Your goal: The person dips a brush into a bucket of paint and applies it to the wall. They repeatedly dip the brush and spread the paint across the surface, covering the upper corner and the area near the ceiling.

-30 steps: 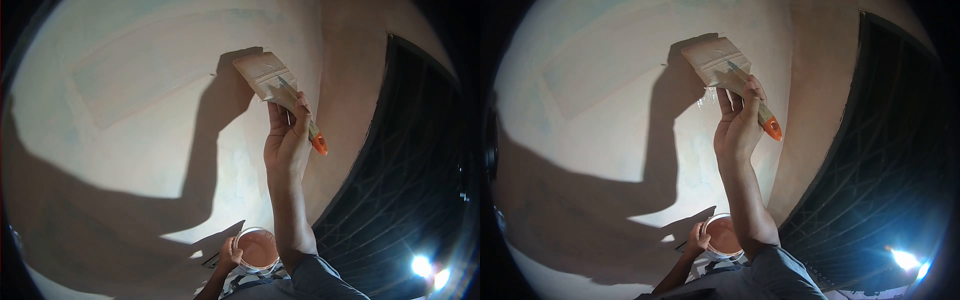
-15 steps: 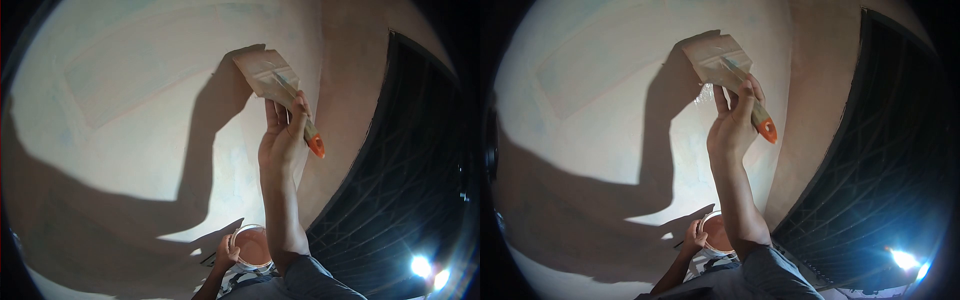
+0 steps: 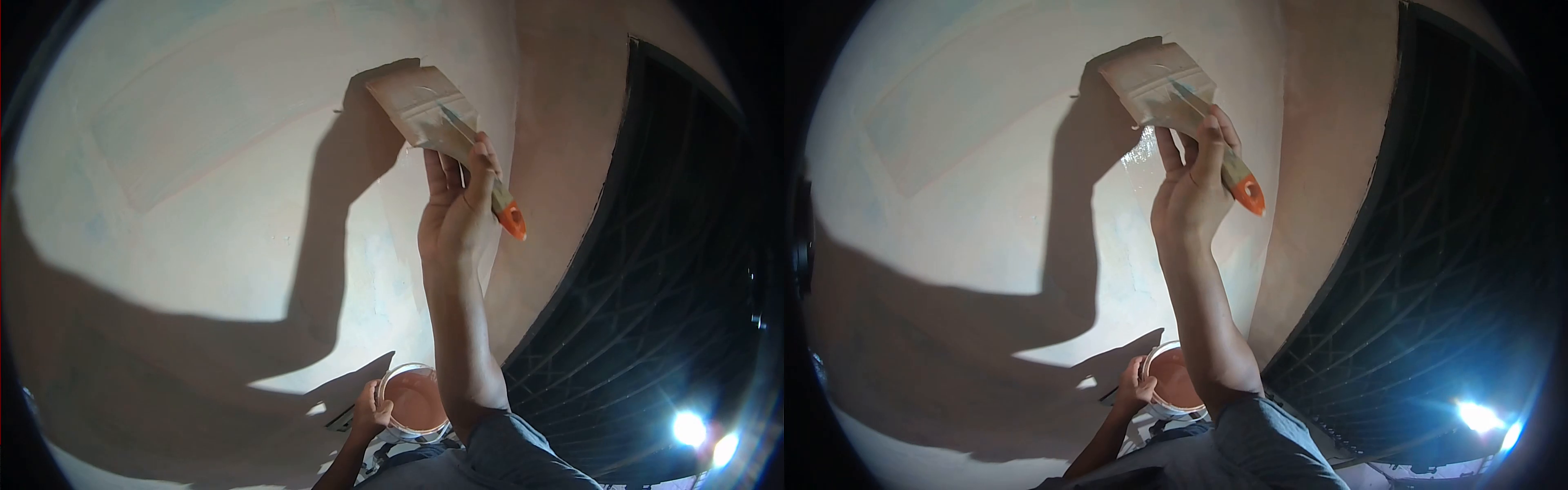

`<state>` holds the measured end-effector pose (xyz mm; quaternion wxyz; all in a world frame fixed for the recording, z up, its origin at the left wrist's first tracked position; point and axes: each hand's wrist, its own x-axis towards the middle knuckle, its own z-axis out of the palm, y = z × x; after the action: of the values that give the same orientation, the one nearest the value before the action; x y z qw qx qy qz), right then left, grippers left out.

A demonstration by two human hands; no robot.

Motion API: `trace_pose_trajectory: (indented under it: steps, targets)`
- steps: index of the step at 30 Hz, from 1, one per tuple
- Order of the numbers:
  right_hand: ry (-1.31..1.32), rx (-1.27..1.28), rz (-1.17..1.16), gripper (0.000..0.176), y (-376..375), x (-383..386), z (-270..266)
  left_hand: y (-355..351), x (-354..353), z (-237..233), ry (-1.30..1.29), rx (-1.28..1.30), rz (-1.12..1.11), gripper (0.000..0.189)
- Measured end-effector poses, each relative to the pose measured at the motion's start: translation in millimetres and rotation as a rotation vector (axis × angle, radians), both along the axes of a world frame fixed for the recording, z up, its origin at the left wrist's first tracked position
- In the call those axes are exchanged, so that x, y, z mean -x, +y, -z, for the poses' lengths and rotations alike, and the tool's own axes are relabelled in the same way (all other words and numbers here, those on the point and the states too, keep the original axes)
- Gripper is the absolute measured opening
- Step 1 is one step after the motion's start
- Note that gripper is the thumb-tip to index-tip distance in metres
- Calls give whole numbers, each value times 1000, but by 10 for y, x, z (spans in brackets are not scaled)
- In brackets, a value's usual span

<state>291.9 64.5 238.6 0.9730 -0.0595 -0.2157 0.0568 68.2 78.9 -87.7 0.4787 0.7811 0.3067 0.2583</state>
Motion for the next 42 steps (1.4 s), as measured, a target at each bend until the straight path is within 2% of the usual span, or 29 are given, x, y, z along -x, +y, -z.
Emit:
trace_pose_trajectory:
  steps: [4,6,9,12,14,15,19,22,28,31,33,34,35,39,42]
  targets:
    - [21,45,-27,34,116,-27,306,-12,11,19,26,-31,-11,44]
    - [113,194,-22,34,-9,42,634,-9,10,31,37,-17,-10,44]
    - [114,324,-23,35,-286,97,1019,21,1,105,63,-26,-37,44]
    - [138,226,-26,38,-311,-14,908,0,-17,137,60,-42,-43,44]
    - [95,143,-21,41,-202,-96,585,88,-13,290,52,-160,-15,44]
    - [36,95,-28,43,-143,-133,456,63,-22,184,21,-52,12,45]
    - [-51,92,-9,36,52,-244,374,31,-45,157,72,4,-5,45]
    - [98,220,-42,36,71,-290,884,37,-46,152,105,-70,-43,46]
    - [392,501,-124,27,-326,-244,2711,-21,-120,-59,223,126,-107,49]
    - [471,618,-142,28,-541,-224,3031,29,-153,-20,273,124,-100,51]
    - [509,605,-126,26,-577,-269,3040,35,-169,-26,282,117,-115,50]
    - [520,568,-95,23,-539,-333,2827,8,-184,-56,288,112,-137,50]
    - [485,493,-79,24,-482,-437,2689,-44,-202,-165,281,130,-131,48]
    - [282,257,-46,45,-228,-867,1817,21,-118,77,208,-4,-53,43]
    - [132,194,-68,43,-93,-997,1635,-20,-152,10,259,-40,-73,43]
